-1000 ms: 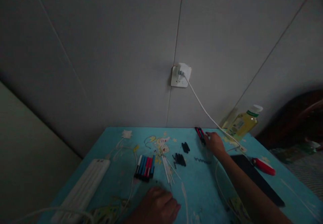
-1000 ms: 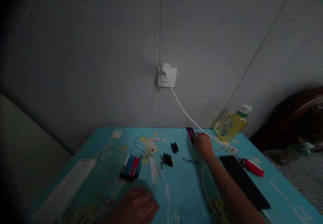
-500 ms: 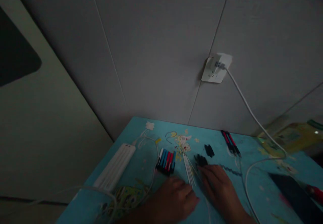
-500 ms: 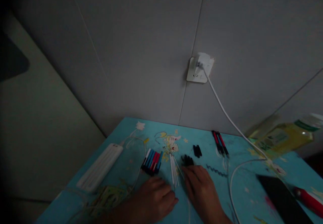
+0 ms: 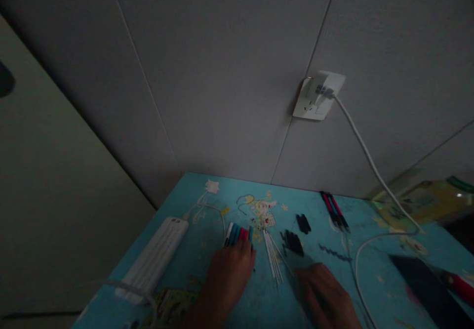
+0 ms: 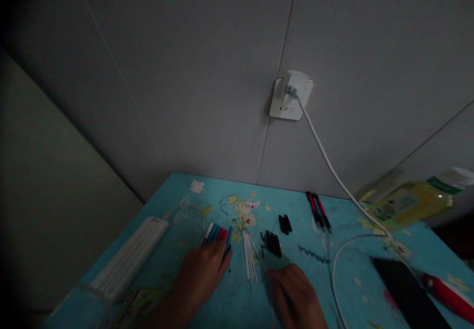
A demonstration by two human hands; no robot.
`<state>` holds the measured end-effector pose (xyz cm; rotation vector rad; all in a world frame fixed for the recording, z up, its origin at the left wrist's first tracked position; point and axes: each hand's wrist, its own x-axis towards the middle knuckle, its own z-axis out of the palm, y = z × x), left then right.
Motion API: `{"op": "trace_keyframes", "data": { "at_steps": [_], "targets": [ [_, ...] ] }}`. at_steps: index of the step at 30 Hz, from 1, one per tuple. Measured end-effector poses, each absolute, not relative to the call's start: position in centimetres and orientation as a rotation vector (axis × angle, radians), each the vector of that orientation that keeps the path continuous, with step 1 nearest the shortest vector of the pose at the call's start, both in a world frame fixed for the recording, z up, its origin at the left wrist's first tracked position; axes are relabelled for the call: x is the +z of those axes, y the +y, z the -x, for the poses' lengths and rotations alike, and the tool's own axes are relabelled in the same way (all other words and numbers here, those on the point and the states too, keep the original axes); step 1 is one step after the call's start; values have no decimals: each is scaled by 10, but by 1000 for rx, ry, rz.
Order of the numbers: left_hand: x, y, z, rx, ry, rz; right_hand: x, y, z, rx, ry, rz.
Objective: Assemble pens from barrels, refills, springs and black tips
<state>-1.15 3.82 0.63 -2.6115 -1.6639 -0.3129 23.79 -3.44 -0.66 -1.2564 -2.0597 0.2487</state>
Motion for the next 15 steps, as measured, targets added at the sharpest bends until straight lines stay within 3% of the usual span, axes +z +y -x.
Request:
{"op": "trace_keyframes", "data": {
  "at_steps": [8,15],
  "targets": [
    [9,28,10,-348,-1580,2678,-4,-35,-231,211,-2176,1207],
    [1,20,6,-544,-1418,2621,7,-23,-203,-232,-2342,1313]
  ]
}}
